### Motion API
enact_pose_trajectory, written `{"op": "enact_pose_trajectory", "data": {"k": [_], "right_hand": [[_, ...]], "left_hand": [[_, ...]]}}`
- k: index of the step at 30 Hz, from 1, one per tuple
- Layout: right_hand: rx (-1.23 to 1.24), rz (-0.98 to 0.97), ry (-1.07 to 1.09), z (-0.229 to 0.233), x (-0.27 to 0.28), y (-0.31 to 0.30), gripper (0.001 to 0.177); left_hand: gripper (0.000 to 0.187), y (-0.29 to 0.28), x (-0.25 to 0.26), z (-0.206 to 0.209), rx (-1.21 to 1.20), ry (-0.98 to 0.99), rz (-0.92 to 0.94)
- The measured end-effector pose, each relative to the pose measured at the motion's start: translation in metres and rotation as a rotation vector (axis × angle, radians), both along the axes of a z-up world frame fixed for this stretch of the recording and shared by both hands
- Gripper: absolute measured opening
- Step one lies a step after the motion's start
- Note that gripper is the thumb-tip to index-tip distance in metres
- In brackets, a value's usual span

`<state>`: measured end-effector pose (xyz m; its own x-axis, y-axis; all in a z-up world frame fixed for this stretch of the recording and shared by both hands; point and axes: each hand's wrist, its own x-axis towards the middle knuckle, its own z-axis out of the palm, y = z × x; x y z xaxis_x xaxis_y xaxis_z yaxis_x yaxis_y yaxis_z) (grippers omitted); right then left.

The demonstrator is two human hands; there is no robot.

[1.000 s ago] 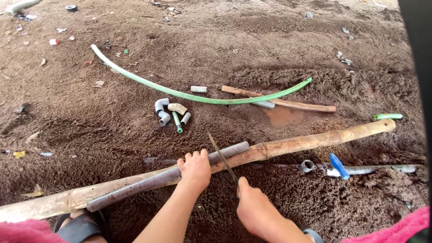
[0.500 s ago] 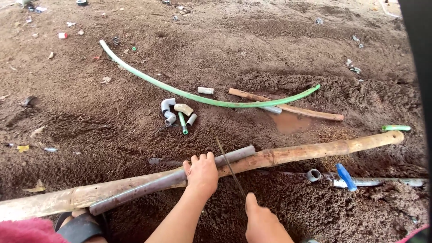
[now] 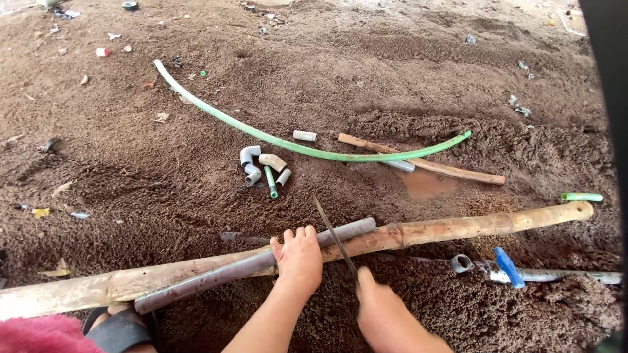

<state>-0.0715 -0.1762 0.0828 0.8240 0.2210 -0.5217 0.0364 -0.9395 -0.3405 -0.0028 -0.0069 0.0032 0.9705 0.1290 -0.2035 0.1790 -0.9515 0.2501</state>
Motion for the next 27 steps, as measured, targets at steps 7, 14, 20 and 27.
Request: {"op": "enact_pose_trajectory", "data": {"k": [7, 14, 20, 27], "right_hand": [[-0.091, -0.007, 0.109, 0.031, 0.018, 0.023, 0.014], [-0.02, -0.002, 0.01, 0.01, 0.023, 0.02, 0.019], [-0.057, 0.045, -0.027, -0.052, -0.008, -0.036, 0.008], [-0.023, -0.046, 0.166, 0.047, 0.047, 0.04, 0.012]], "left_hand": [[0.052, -0.001, -0.003, -0.003, 0.006, -0.018, 0.011], [0.052, -0.003, -0.002, -0.008, 0.008, -0.062, 0.021], [0.04, -0.005, -0.004, -0.007, -0.008, -0.086, 0.028], [0.047, -0.001, -0.001, -0.015, 0.007, -0.105, 0.012]]}}
